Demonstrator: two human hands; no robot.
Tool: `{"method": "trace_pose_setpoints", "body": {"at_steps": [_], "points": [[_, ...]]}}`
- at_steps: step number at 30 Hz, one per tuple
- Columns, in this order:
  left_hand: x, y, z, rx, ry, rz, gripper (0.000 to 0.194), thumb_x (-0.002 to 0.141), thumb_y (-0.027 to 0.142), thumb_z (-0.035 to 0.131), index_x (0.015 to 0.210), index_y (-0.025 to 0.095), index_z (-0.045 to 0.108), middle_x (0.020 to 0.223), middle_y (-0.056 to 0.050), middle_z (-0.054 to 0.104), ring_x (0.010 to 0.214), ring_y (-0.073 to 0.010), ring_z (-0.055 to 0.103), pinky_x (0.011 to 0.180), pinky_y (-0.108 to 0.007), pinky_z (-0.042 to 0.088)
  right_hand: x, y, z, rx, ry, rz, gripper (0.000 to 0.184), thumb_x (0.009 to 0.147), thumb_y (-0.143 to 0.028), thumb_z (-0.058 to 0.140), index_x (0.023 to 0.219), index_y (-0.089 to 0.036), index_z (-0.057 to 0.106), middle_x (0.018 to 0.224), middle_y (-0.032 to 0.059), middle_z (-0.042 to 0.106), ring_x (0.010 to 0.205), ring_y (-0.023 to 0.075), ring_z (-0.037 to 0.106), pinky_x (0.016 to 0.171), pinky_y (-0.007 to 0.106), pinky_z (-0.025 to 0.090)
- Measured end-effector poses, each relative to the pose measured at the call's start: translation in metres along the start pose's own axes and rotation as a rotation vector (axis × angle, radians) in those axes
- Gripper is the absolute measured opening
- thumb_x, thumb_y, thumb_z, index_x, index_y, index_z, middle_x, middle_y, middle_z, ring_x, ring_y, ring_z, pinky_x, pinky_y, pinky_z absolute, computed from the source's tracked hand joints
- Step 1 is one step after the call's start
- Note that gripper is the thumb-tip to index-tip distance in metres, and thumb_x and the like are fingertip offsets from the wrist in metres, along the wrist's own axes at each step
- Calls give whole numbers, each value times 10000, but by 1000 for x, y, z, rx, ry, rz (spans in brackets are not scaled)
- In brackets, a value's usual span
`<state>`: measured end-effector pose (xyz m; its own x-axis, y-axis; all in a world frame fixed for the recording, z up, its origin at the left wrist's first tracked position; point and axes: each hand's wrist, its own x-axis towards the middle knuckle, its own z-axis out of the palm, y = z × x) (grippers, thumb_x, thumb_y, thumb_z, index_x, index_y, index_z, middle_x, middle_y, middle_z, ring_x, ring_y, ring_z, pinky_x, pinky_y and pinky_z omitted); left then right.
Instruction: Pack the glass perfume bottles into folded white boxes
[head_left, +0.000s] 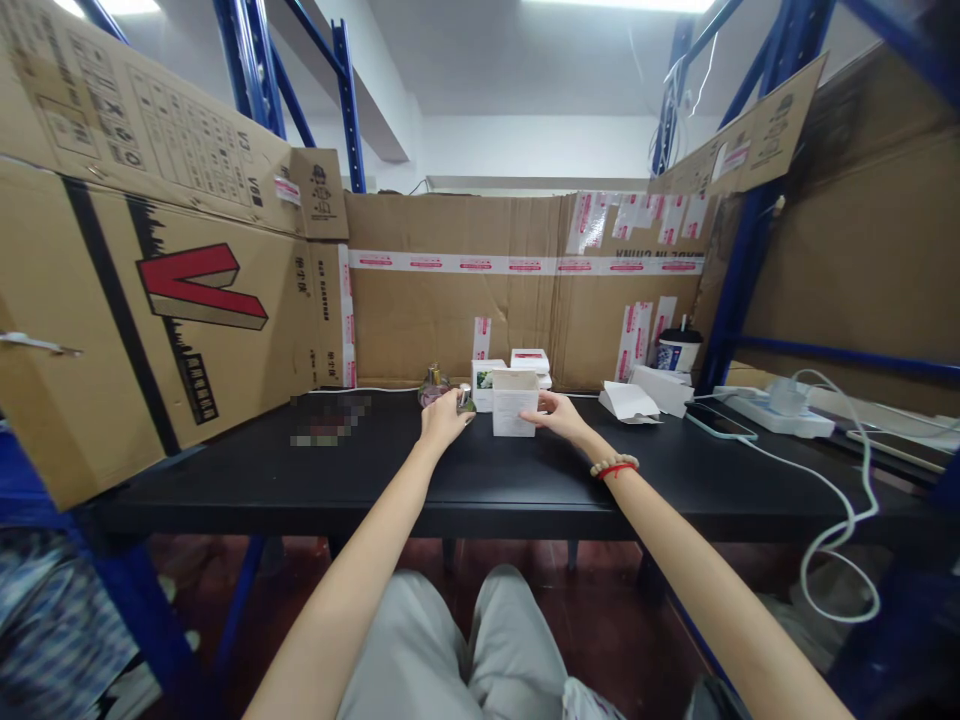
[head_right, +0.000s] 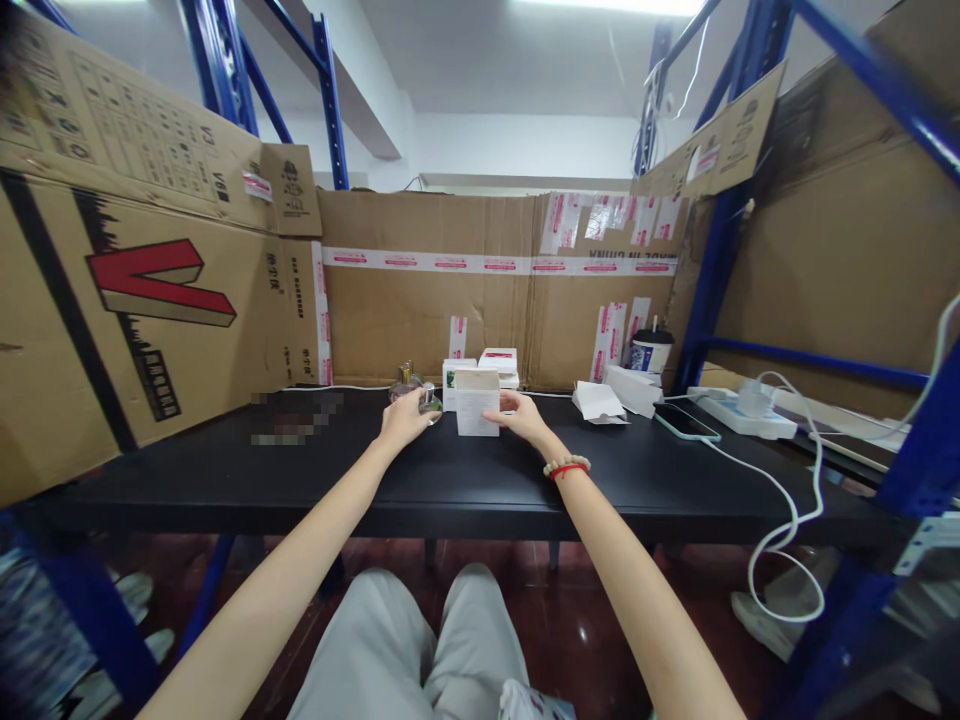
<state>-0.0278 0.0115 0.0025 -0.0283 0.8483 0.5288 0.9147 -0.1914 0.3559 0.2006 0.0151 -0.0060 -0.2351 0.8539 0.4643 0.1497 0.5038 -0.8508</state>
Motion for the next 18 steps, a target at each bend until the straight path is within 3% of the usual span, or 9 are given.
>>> {"method": "trace_pose_setpoints", "body": {"at_steps": [5, 9, 15, 18], "points": [[-5, 10, -4, -19, 301, 145, 265, 819, 359, 528, 1027, 196, 531, 1044, -93, 610, 1051, -236, 537, 901, -321, 374, 0, 0, 1, -93, 37, -95, 398, 550, -395, 751, 861, -162, 666, 759, 41, 674, 708, 174, 600, 578, 282, 505], [-8, 15, -6, -108, 485, 262, 300, 858, 388, 460, 1078, 185, 486, 1076, -107, 580, 1062, -219, 520, 913, -326, 362, 1, 1, 2, -229, 82, -203, 377, 593, -393, 734, 889, -167, 673, 798, 46, 683, 743, 179, 604, 729, 332, 494], [-5, 15, 4, -141, 700, 704, 327, 830, 481, 484, 977, 189, 475, 932, -85, 605, 895, -203, 568, 773, -334, 390, 4, 9, 2, -372, 104, -236, 407, 613, -388, 733, 945, -163, 663, 870, 58, 689, 791, 196, 625, 773, 346, 484], [-4, 17, 8, -103, 742, 856, 320, 835, 479, 480, 973, 191, 471, 899, -73, 607, 855, -186, 566, 746, -322, 379, 5, 13, 2, -420, 100, -264, 405, 621, -375, 733, 960, -168, 654, 922, 67, 682, 811, 197, 628, 770, 341, 491]]}}
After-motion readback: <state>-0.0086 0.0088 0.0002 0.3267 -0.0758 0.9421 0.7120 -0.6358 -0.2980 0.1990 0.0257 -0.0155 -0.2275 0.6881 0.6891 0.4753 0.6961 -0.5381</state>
